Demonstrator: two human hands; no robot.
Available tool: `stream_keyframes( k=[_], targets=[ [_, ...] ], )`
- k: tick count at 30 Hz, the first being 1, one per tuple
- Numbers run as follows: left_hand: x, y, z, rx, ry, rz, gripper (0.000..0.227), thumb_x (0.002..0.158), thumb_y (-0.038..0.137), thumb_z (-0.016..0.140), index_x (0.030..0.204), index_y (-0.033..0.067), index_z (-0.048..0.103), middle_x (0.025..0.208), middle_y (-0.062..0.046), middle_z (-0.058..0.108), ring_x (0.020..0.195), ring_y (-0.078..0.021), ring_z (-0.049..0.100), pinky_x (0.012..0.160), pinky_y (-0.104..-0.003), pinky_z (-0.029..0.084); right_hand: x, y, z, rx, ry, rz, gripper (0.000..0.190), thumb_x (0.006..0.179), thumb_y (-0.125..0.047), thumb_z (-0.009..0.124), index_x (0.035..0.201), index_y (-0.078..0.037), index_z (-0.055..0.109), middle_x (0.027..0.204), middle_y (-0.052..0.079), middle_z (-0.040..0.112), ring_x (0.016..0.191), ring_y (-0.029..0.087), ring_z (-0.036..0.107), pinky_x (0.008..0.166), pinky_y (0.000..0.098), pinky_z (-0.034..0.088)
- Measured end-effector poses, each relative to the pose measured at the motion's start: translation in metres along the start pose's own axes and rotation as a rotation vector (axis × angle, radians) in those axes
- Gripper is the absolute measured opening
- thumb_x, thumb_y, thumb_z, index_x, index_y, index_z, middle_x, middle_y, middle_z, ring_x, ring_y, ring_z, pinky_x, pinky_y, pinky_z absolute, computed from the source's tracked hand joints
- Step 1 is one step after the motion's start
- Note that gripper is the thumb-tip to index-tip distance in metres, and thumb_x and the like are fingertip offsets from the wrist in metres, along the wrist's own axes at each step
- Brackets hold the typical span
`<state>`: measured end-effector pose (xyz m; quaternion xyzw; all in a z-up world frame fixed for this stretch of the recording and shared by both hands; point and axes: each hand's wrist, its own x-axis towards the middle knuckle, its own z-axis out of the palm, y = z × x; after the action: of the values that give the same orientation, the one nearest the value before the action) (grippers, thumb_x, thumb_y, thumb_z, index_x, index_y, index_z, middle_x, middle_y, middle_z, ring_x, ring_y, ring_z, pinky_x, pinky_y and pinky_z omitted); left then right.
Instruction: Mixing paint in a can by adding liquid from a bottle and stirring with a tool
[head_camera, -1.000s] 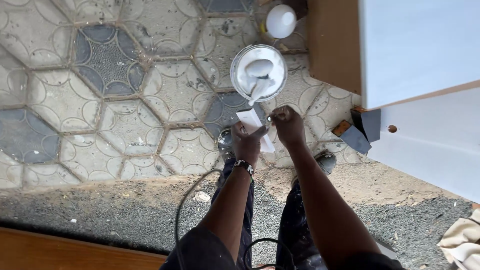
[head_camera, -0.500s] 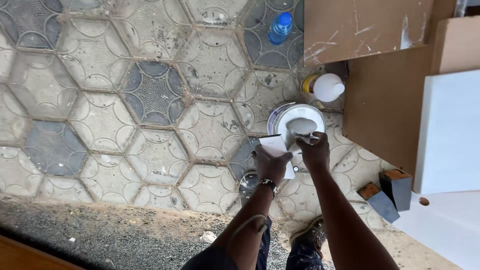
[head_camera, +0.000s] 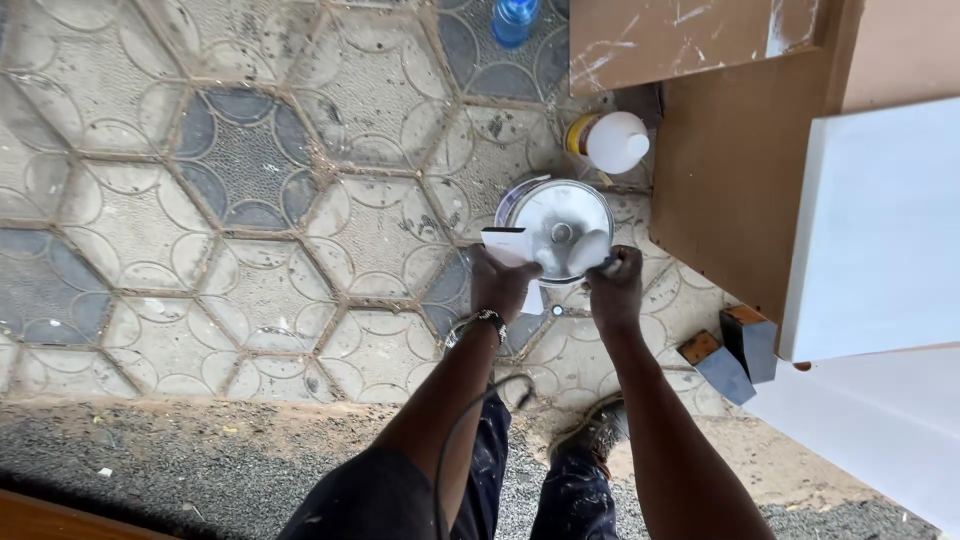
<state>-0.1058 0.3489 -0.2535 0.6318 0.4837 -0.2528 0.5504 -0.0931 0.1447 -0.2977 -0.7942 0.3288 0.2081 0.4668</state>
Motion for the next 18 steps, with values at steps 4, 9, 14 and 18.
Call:
stream_keyframes(
  k=[4, 9, 14, 18],
  targets=[
    [0.008, 0.0, -0.006, -0.019, -0.022, 0.003, 0.083, 0.077, 0.027, 0.094, 0.145, 0.0029, 0.053, 0.143, -0.026, 0.077, 0.148, -0.0478, 0.072, 0.119, -0.061, 0.055, 0.011, -0.005, -0.006, 0.135, 0.206, -0.002, 0.041, 0.095, -0.006, 0.089, 0.134, -0.005, 0.076, 0.101, 0.01, 0.074, 0.07, 0.015, 0.078, 0.064, 0.0298, 0.066],
    [0.012, -0.004, -0.003, -0.108, -0.098, 0.059, 0.074, 0.074, 0.021, 0.097, 0.135, 0.0052, 0.058, 0.119, -0.018, 0.074, 0.129, -0.0355, 0.076, 0.114, -0.054, 0.055, 0.017, -0.024, -0.007, 0.098, 0.035, 0.034, 0.054, 0.104, -0.048, 0.091, 0.135, -0.005, 0.083, 0.125, 0.011, 0.083, 0.124, 0.026, 0.074, 0.119, 0.0544, 0.048],
    [-0.012, 0.008, -0.02, -0.142, -0.14, 0.064, 0.077, 0.076, 0.021, 0.097, 0.139, 0.0009, 0.057, 0.125, -0.021, 0.074, 0.133, -0.0379, 0.074, 0.111, -0.059, 0.053, -0.007, -0.045, -0.002, 0.095, -0.041, 0.071, 0.058, 0.105, -0.045, 0.087, 0.142, -0.001, 0.078, 0.128, 0.016, 0.08, 0.127, 0.03, 0.073, 0.118, 0.0572, 0.046],
    [-0.047, 0.015, -0.031, -0.128, -0.17, 0.055, 0.072, 0.077, 0.019, 0.097, 0.134, 0.0011, 0.056, 0.12, -0.018, 0.071, 0.127, -0.0342, 0.07, 0.11, -0.059, 0.052, -0.02, -0.02, -0.014, 0.096, -0.021, 0.089, 0.047, 0.103, -0.045, 0.09, 0.135, -0.011, 0.082, 0.121, 0.006, 0.082, 0.12, 0.02, 0.073, 0.117, 0.05, 0.051]
  ],
)
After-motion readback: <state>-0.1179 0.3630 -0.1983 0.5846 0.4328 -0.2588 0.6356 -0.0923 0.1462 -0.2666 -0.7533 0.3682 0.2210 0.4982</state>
